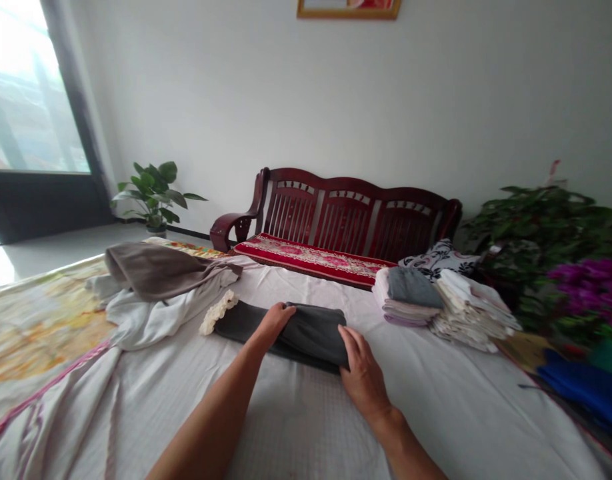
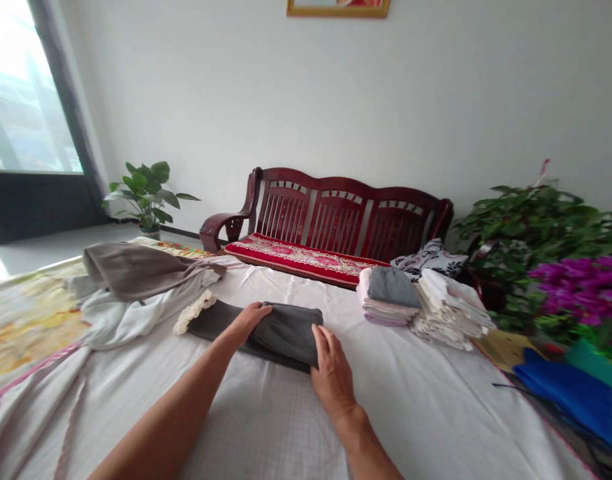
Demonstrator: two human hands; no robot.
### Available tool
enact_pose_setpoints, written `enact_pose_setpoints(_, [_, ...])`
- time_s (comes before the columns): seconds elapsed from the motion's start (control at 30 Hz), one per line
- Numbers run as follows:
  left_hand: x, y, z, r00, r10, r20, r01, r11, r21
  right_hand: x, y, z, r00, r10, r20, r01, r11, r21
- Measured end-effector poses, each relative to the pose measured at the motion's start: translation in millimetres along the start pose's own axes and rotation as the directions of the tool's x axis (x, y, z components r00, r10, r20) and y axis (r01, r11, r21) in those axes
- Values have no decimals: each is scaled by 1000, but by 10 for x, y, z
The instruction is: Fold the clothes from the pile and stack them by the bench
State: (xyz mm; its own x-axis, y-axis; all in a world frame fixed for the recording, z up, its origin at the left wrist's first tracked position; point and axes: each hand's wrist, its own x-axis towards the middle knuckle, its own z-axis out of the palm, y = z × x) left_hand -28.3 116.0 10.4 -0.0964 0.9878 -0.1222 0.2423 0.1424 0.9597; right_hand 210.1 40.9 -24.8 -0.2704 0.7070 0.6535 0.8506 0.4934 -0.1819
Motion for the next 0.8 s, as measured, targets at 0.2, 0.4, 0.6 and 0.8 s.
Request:
enact_pose_setpoints(0.2, [50,-31,-102,999,16,-51,-1,956,293,-1,-11,20,992,-59,113,69,994,-89])
enact_pose_setpoints(0.4, [26,-4,-156,999,29,-34,-14,918,397,11,-26,-40,979,-21,203,29,999,-41])
enact_pose_setpoints(0.6, [93,-65,-211,998,66,22,-70,935,348,51,55,-171,939,29,343,-116,965,234])
enact_pose_setpoints(0.8, [56,-84,-193,995,86,40,-94,957,276,349,220,-58,940,300,164,-341,853,396])
